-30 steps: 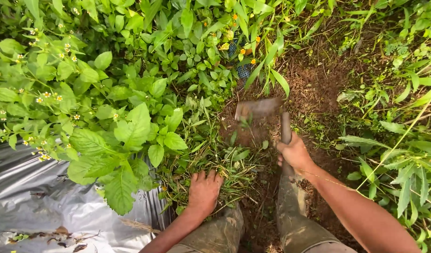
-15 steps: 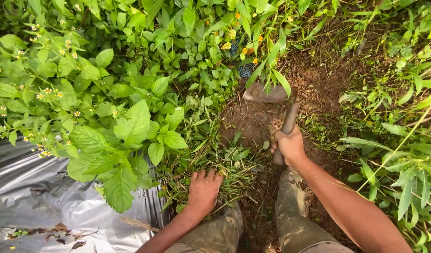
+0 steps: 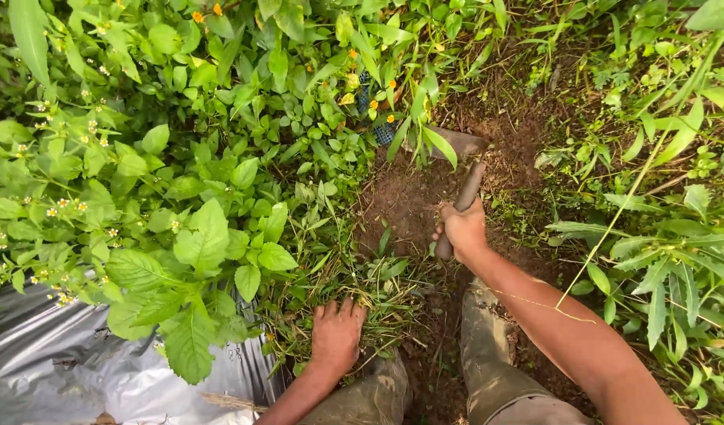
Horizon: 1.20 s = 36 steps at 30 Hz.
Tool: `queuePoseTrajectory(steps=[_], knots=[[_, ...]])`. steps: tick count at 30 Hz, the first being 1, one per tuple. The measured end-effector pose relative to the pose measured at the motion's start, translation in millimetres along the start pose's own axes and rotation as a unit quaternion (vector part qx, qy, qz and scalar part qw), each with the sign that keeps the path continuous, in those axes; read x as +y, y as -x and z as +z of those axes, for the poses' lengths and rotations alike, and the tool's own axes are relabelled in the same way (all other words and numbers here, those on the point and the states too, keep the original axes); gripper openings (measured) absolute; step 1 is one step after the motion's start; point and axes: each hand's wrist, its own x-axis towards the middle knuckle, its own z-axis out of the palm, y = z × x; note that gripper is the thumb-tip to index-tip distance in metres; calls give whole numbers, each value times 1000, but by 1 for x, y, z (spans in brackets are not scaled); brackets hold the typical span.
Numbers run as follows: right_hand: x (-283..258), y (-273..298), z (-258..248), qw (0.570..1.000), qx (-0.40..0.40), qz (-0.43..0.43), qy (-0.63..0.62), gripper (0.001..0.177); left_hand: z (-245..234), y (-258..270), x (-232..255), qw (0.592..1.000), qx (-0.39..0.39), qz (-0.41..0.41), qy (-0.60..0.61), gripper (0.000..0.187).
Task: Using a hand hoe to scrape weeds from the soil and pulling them out by hand in a garden bed.
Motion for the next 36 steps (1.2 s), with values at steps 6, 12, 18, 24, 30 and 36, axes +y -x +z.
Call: queuePoseTrajectory(steps=[6, 12, 18, 24, 30, 36], knots=[[3, 70, -27, 912, -164, 137, 350, 43, -1, -2, 1, 1000, -26, 10, -7, 72], [39, 111, -72, 914, -178, 265, 249, 46, -16, -17, 22, 991, 29, 131, -3, 58], [28, 107, -104, 910, -155, 316, 217, 21, -26, -61, 42, 989, -12, 145, -20, 88], [-11, 115, -113, 915, -182, 281, 222, 32, -107, -81, 49, 978, -162, 110, -74, 104], [-54, 127, -109, 882, -200, 305, 297, 72, -23, -96, 43, 986, 5, 156, -53, 59], [-55, 92, -115, 936, -179, 156, 258, 44, -55, -118, 2, 986, 130, 100, 35, 40]])
